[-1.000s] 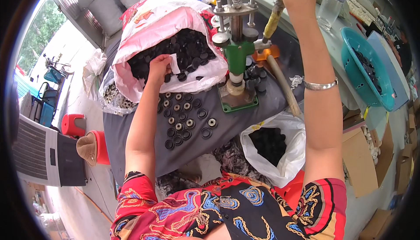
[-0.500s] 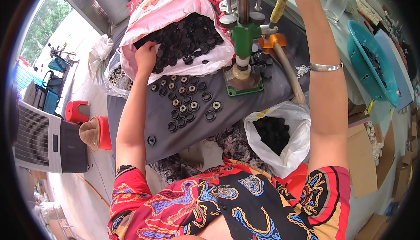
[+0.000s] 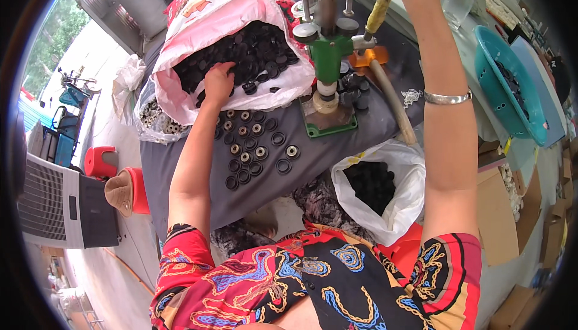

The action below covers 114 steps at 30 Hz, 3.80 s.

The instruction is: The person uses a manual press to assemble small black and white circular components. They pick up a black piece, place it on the press, and pull the lever to press it, then place the finished item on the table. This process is repeated continuously throughout the clip.

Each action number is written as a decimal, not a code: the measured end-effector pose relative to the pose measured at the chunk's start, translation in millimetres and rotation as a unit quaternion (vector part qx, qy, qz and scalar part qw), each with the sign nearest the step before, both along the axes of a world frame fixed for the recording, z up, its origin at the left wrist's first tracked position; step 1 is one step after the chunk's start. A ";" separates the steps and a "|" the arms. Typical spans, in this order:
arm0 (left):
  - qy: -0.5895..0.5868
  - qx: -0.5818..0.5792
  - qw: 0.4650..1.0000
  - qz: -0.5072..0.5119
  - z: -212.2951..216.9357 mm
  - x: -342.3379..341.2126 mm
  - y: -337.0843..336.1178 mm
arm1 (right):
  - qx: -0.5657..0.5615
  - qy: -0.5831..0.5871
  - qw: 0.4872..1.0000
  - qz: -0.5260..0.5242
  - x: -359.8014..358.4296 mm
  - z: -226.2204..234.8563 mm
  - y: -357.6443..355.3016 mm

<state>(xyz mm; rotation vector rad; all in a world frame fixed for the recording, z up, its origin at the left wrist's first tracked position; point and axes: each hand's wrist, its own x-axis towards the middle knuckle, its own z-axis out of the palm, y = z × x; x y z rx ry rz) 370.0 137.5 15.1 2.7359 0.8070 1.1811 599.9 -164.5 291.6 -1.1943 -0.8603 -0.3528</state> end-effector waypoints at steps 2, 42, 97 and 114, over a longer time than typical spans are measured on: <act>-0.005 0.002 1.000 -0.009 0.7 8.9 1.5 | -0.003 0.017 1.000 -0.006 -7.6 2.3 -1.0; -0.132 -0.100 0.984 -0.066 87.0 -134.0 -48.1 | -0.052 -0.157 0.985 -0.045 53.7 -24.8 22.6; -0.048 -0.025 0.996 0.068 -36.3 -151.1 -76.1 | 0.000 0.015 0.999 0.043 -6.8 -1.3 -3.1; -0.039 -0.010 0.997 0.060 -34.7 -152.1 -77.2 | 0.018 0.022 0.998 0.063 -1.3 -4.4 2.7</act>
